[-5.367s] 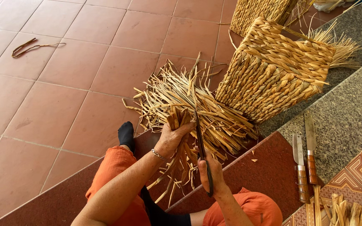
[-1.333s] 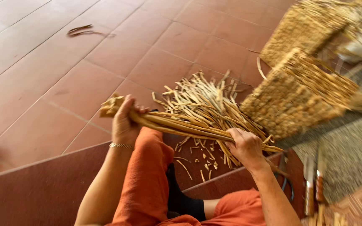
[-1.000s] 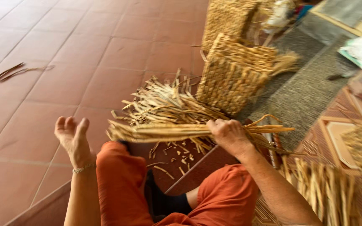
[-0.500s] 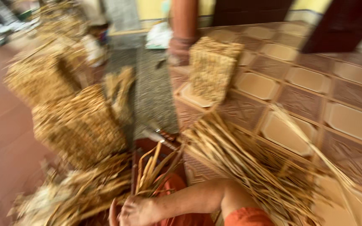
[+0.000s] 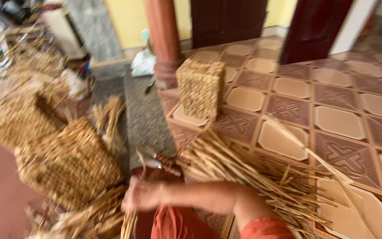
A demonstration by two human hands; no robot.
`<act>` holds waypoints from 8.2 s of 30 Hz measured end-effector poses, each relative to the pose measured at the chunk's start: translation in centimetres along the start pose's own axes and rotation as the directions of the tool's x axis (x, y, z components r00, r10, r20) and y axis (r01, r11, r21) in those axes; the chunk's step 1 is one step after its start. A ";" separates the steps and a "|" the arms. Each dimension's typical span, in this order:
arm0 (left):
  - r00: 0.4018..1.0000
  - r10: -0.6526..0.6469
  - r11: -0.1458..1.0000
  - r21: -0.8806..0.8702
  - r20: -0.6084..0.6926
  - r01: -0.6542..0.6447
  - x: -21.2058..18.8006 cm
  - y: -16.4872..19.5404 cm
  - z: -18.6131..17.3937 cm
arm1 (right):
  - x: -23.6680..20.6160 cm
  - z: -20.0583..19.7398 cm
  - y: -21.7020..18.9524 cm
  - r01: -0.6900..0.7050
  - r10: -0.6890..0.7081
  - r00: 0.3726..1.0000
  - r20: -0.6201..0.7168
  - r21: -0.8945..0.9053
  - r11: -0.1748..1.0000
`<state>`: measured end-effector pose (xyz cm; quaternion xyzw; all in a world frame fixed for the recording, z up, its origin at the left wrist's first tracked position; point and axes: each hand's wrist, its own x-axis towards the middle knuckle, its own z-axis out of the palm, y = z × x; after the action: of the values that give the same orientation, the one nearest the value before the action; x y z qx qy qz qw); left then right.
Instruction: The person sits on a tiled floor and repeatedly gathers bundles of dried palm leaves, trims their ends with scissors, and sets the trimmed pieces aside. The person also uses a knife to split or separate leaf strands during the process.
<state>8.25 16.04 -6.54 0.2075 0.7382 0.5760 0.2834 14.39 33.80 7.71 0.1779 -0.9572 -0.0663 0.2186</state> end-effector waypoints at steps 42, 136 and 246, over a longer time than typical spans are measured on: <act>0.908 -0.152 0.791 -0.599 -0.390 -0.124 -5.8 -6.5 -21.2 | -0.4 17.7 -6.4 -0.290 0.423 0.747 0.513 0.824 -0.487; 0.940 -0.173 0.712 -0.697 -0.294 -0.088 -6.8 -8.8 -20.2 | -3.1 14.6 -10.9 -0.204 0.603 0.749 0.275 0.961 -0.185; 0.899 0.044 0.985 -0.133 -0.435 -0.113 -4.7 -7.3 -16.2 | -4.0 17.8 1.8 -0.742 0.680 0.481 0.553 -0.157 0.652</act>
<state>1.29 -0.61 -9.93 0.0822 0.7263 0.6743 0.1052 9.32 37.77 -9.44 -0.2517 -0.9642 0.0303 -0.0782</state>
